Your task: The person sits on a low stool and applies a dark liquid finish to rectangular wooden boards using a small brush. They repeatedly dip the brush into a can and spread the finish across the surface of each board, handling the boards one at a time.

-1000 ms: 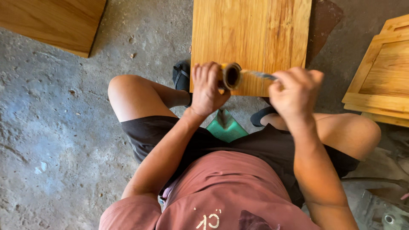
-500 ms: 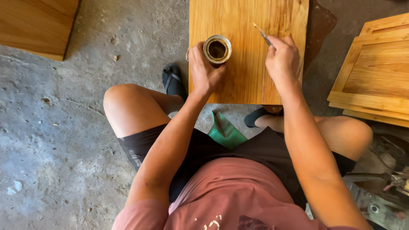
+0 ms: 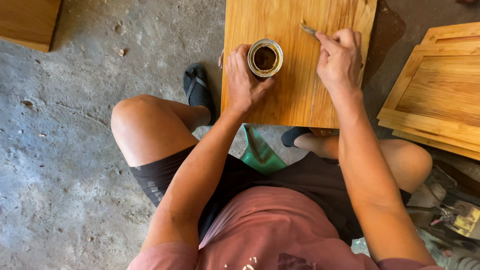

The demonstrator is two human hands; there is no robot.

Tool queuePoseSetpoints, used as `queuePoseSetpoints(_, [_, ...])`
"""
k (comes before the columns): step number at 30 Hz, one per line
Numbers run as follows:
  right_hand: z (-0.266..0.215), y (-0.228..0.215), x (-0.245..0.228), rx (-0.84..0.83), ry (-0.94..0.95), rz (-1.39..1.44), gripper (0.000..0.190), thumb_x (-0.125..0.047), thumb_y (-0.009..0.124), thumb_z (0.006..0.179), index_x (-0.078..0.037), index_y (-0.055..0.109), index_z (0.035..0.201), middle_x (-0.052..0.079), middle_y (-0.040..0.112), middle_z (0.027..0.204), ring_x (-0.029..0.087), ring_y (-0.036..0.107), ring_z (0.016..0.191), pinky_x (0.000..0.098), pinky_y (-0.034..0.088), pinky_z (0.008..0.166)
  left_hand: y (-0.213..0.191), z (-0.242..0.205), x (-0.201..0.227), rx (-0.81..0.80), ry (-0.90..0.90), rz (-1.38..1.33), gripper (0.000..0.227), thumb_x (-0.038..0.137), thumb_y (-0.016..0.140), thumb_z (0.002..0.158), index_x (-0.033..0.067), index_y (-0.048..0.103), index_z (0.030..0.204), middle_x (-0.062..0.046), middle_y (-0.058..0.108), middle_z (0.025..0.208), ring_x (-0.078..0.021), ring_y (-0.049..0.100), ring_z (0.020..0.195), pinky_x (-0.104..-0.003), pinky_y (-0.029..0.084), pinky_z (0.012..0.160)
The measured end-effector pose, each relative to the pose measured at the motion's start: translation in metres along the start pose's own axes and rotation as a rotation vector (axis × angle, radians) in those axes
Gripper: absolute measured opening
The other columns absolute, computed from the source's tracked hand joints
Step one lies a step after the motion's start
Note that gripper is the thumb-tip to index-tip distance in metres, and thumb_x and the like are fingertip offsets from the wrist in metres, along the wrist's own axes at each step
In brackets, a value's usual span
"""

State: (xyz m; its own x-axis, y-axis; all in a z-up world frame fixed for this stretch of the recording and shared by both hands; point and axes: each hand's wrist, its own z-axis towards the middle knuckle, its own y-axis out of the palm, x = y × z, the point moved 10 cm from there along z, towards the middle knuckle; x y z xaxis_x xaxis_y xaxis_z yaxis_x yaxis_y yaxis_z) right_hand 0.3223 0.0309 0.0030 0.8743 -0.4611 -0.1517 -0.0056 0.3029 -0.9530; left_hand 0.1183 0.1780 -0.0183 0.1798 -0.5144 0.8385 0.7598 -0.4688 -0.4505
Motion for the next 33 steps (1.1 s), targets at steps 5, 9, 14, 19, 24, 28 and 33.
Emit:
queuePoseSetpoints(5, [-0.002, 0.01, 0.004, -0.025, 0.049, 0.088, 0.027, 0.001, 0.073, 0.098, -0.008, 0.08, 0.123, 0.006, 0.057, 0.1, 0.022, 0.051, 0.098, 0.0329, 0.05, 0.082, -0.002, -0.001, 0.001, 0.017, -0.015, 0.017, 0.082, 0.023, 0.087, 0.066, 0.0042, 0.044, 0.133, -0.018, 0.053, 0.128, -0.0395, 0.051, 0.122, -0.048, 0.038, 0.109])
queuePoseSetpoints(9, [0.005, 0.02, 0.02, -0.125, 0.158, 0.179, 0.023, -0.001, 0.073, 0.104, -0.011, 0.081, 0.124, 0.006, 0.062, 0.098, 0.021, 0.057, 0.095, 0.0338, 0.051, 0.085, -0.001, 0.002, 0.002, 0.021, -0.011, 0.013, 0.081, 0.023, 0.088, 0.067, 0.0042, 0.044, 0.134, -0.018, 0.053, 0.128, -0.0397, 0.05, 0.122, -0.048, 0.038, 0.109])
queuePoseSetpoints(14, [0.011, 0.012, 0.018, -0.043, 0.168, 0.164, 0.028, 0.001, 0.07, 0.096, -0.007, 0.08, 0.121, 0.008, 0.065, 0.1, 0.021, 0.06, 0.094, 0.0301, 0.053, 0.079, -0.002, -0.001, 0.003, 0.011, -0.026, 0.006, 0.081, 0.023, 0.087, 0.067, 0.0043, 0.044, 0.133, -0.017, 0.054, 0.128, -0.0395, 0.051, 0.122, -0.048, 0.039, 0.108])
queuePoseSetpoints(19, [0.006, 0.018, 0.027, -0.131, 0.431, 0.262, 0.023, -0.004, 0.067, 0.102, -0.01, 0.08, 0.121, 0.008, 0.064, 0.097, 0.018, 0.06, 0.083, 0.0324, 0.05, 0.07, -0.004, -0.001, 0.004, 0.014, -0.019, 0.009, 0.079, 0.023, 0.087, 0.069, 0.0049, 0.045, 0.133, -0.017, 0.054, 0.129, -0.0386, 0.051, 0.123, -0.048, 0.039, 0.109])
queuePoseSetpoints(24, [0.004, 0.007, 0.019, -0.057, 0.355, 0.222, 0.024, -0.001, 0.069, 0.099, -0.008, 0.08, 0.119, 0.012, 0.065, 0.095, 0.022, 0.063, 0.084, 0.0346, 0.052, 0.071, -0.003, 0.0, 0.005, 0.017, -0.005, 0.007, 0.08, 0.024, 0.087, 0.068, 0.0039, 0.045, 0.133, -0.017, 0.054, 0.129, -0.0388, 0.051, 0.123, -0.049, 0.038, 0.11])
queuePoseSetpoints(28, [0.019, 0.019, 0.023, -0.052, 0.291, 0.254, 0.021, 0.0, 0.07, 0.1, -0.004, 0.079, 0.118, 0.016, 0.065, 0.097, 0.026, 0.065, 0.085, 0.0393, 0.052, 0.075, -0.003, 0.002, 0.004, 0.002, -0.029, 0.01, 0.079, 0.024, 0.086, 0.068, 0.0041, 0.045, 0.132, -0.017, 0.054, 0.129, -0.0385, 0.051, 0.122, -0.048, 0.039, 0.109])
queuePoseSetpoints(33, [0.056, 0.018, 0.04, 0.112, 0.175, 0.225, 0.028, 0.005, 0.069, 0.094, -0.005, 0.079, 0.118, 0.015, 0.069, 0.112, 0.031, 0.069, 0.099, 0.0385, 0.056, 0.084, -0.001, 0.001, 0.005, 0.004, -0.042, 0.019, 0.08, 0.025, 0.088, 0.07, 0.004, 0.044, 0.133, -0.017, 0.054, 0.128, -0.0387, 0.05, 0.123, -0.048, 0.039, 0.109])
